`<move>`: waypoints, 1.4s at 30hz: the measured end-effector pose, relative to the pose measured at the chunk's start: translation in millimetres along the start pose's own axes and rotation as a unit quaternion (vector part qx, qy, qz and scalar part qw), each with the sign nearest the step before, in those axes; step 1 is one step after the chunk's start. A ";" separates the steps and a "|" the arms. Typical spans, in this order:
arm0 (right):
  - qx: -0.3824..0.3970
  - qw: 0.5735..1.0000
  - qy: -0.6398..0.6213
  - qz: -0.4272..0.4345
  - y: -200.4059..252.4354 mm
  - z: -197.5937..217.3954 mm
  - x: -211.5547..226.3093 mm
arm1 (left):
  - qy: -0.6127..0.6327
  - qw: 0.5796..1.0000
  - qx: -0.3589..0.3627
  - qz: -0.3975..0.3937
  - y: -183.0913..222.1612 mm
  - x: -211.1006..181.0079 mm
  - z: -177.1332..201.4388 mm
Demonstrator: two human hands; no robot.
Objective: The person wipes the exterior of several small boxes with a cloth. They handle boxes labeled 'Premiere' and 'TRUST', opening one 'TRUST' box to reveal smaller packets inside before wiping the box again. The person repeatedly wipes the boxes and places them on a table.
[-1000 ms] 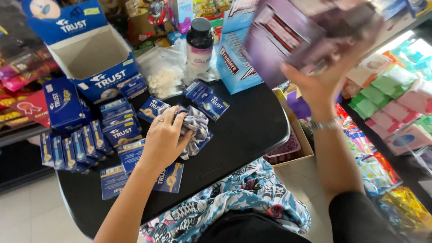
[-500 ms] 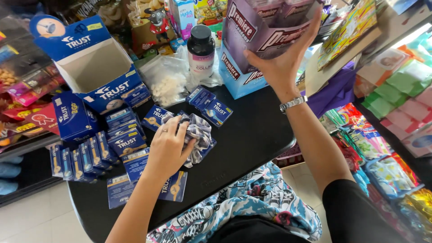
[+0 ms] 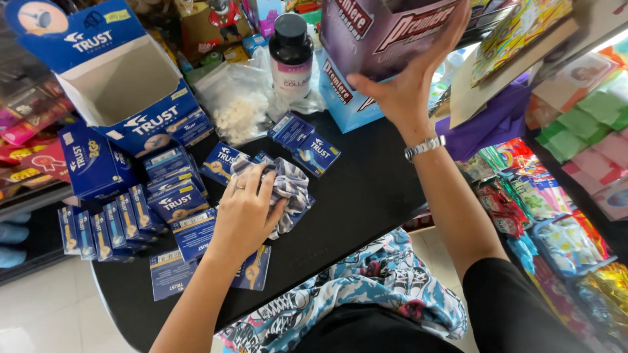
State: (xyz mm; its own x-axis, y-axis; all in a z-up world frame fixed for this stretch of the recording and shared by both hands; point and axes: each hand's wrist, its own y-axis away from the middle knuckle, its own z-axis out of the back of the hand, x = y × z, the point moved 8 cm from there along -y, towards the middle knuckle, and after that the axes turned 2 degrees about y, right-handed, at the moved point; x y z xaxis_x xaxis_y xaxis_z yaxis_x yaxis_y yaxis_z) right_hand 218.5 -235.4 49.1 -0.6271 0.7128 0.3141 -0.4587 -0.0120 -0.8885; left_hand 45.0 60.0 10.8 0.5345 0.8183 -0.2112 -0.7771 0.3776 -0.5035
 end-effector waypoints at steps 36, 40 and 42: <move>0.040 0.992 -0.016 -0.120 92.3 -13.0 32.1 | 0.039 0.996 0.006 -0.074 5.3 -28.6 -0.1; 0.061 0.993 -0.069 -0.069 109.7 -15.2 111.0 | 0.004 0.998 -0.011 -0.060 9.9 -16.6 1.1; 0.311 0.943 0.026 0.116 103.2 -55.8 171.5 | 0.023 0.993 -0.099 -0.057 10.8 -12.5 26.5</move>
State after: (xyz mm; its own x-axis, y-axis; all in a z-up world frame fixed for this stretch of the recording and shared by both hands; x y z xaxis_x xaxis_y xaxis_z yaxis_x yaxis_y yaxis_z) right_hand 98.8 -75.2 -7.4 -0.7314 0.6738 0.1047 -0.6041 -0.5690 -0.5579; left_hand 21.2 65.3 30.2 0.6340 0.7524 -0.1789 -0.6322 0.3710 -0.6802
